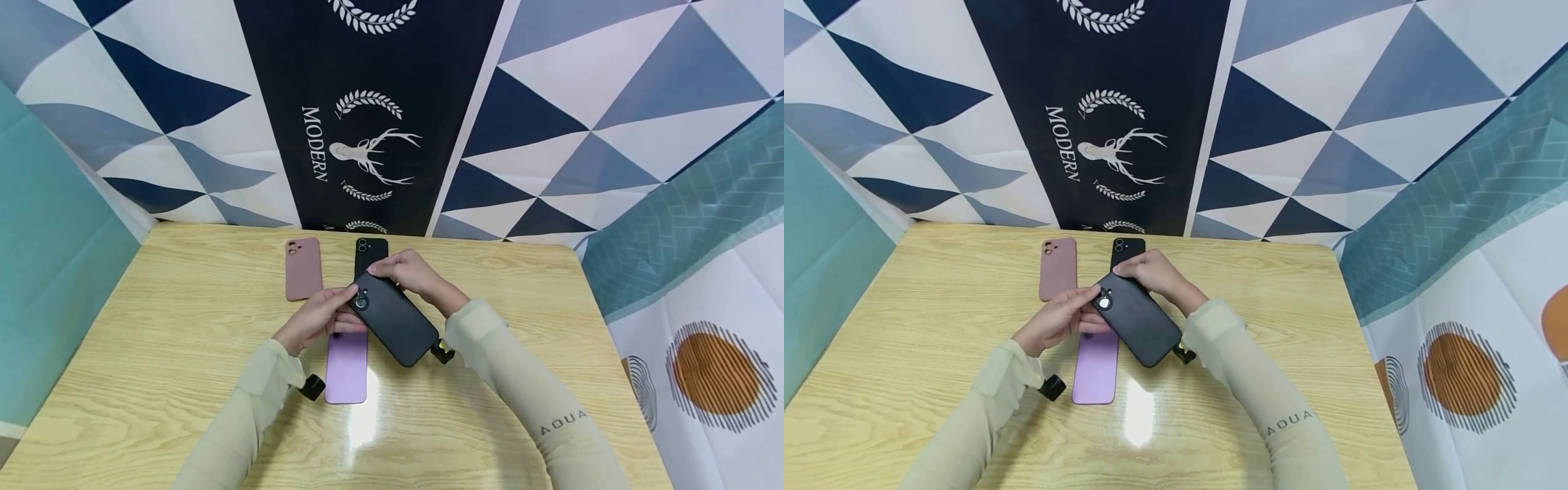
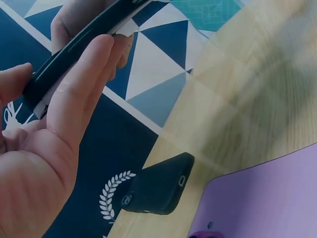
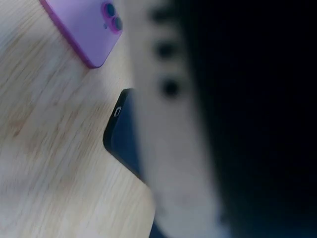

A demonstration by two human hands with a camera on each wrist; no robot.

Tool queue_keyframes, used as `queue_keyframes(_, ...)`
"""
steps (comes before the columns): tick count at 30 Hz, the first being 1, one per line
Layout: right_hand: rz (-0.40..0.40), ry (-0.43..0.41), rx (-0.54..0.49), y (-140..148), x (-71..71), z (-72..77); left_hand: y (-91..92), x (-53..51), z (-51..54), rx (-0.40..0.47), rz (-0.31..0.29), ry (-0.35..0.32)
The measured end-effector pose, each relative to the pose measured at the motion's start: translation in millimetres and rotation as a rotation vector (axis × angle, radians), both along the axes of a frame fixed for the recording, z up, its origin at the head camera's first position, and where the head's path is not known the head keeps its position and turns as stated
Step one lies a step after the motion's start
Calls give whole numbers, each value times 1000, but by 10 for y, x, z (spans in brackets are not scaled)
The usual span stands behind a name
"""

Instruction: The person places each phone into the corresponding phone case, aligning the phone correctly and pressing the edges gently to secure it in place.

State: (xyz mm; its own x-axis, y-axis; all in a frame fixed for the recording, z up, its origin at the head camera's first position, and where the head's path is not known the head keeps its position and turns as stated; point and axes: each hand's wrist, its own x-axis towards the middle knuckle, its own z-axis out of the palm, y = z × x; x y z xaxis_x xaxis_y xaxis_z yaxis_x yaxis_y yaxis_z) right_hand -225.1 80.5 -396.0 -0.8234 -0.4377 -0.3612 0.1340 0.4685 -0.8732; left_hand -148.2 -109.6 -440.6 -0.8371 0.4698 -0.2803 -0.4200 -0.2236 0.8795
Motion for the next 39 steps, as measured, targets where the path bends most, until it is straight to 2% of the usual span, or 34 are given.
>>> queue_keyframes(5, 40, 20, 16, 10, 3, -24, 16, 18, -42, 3, -13, 21)
queue_keyframes(9, 62, 15, 24, 20, 0, -35, 37, 33, -67, 1, 3, 37)
queue_keyframes(18, 104, 88, 84, 40, 9, -47, 71, 54, -48, -22, 43, 70)
queue_keyframes(23, 141, 83, 61, 102, -4, -20, 66, 71, -42, -16, 72, 109)
queue_keyframes(26, 162, 61, 50, 200, -9, -34, 50, 73, -41, 5, 130, 131)
queue_keyframes(31, 197, -28, 13, 373, 16, -129, 5, 63, -43, 47, 278, 145)
queue_keyframes(39, 125, -206, -211, 465, 97, -241, 6, 58, -39, 161, 436, 157)
